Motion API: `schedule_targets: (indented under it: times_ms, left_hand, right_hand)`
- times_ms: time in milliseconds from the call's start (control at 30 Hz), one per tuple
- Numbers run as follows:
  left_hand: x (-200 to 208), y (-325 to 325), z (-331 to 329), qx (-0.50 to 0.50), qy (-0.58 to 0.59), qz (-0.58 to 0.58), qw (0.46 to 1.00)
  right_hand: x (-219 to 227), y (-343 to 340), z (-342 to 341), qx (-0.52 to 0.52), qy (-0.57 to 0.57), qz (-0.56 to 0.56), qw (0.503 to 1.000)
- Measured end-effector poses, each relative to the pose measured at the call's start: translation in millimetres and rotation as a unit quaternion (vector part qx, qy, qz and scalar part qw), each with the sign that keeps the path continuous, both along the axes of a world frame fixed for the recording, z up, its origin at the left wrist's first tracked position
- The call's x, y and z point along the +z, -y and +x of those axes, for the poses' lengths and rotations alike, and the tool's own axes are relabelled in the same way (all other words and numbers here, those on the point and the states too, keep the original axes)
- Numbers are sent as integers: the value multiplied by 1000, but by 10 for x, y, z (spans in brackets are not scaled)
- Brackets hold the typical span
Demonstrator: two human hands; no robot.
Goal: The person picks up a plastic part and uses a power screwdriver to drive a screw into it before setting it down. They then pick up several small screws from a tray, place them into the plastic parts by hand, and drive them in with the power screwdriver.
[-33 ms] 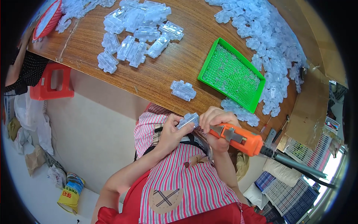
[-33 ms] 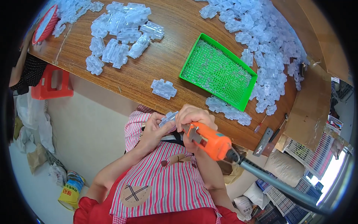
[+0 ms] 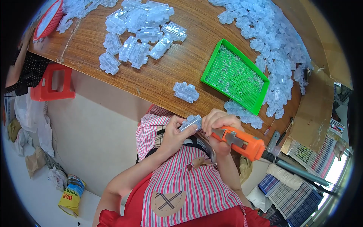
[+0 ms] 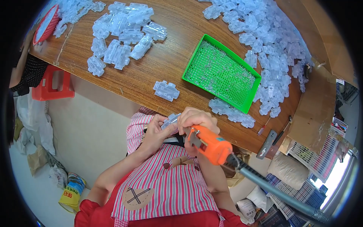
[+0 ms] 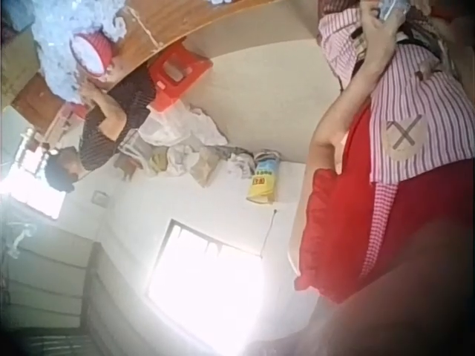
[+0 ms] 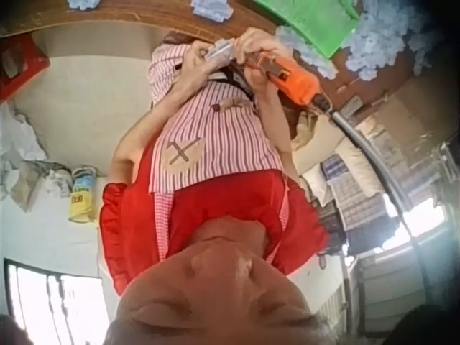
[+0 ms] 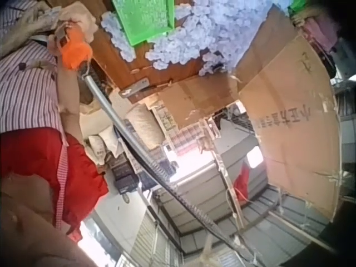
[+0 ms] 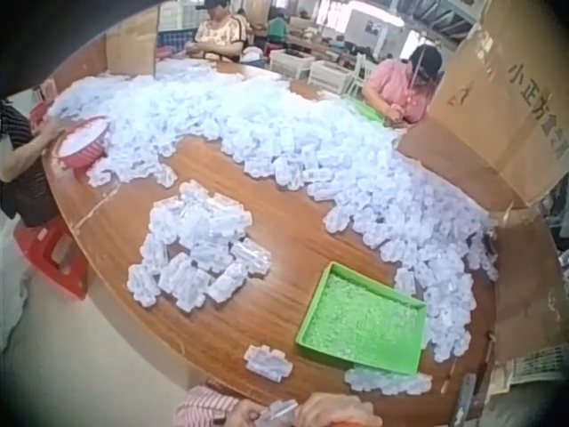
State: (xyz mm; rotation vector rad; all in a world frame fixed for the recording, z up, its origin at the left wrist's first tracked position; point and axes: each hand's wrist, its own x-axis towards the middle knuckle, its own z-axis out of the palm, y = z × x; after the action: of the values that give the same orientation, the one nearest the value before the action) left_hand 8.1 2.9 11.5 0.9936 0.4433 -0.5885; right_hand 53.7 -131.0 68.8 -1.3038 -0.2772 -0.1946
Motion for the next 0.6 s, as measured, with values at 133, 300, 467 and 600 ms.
schedule_targets:
  times_ms: [133,300,467,600]
  left_hand:
    - [14,-14,6,8,8,-13,1000]
    - [-39,-29,-6,-50,38,90,994]
    - [545,-336,357,-185,281,392,856]
    - [588,-413,726,-199,432,511,716]
  right_hand:
    - [-35,-13,27,15,46,-21,999]
    - [65,76,-12,-2,-60,22,998]
    - [633,337,154,-97,9,69,993]
    - [516,629,184,-164,22,-6,986]
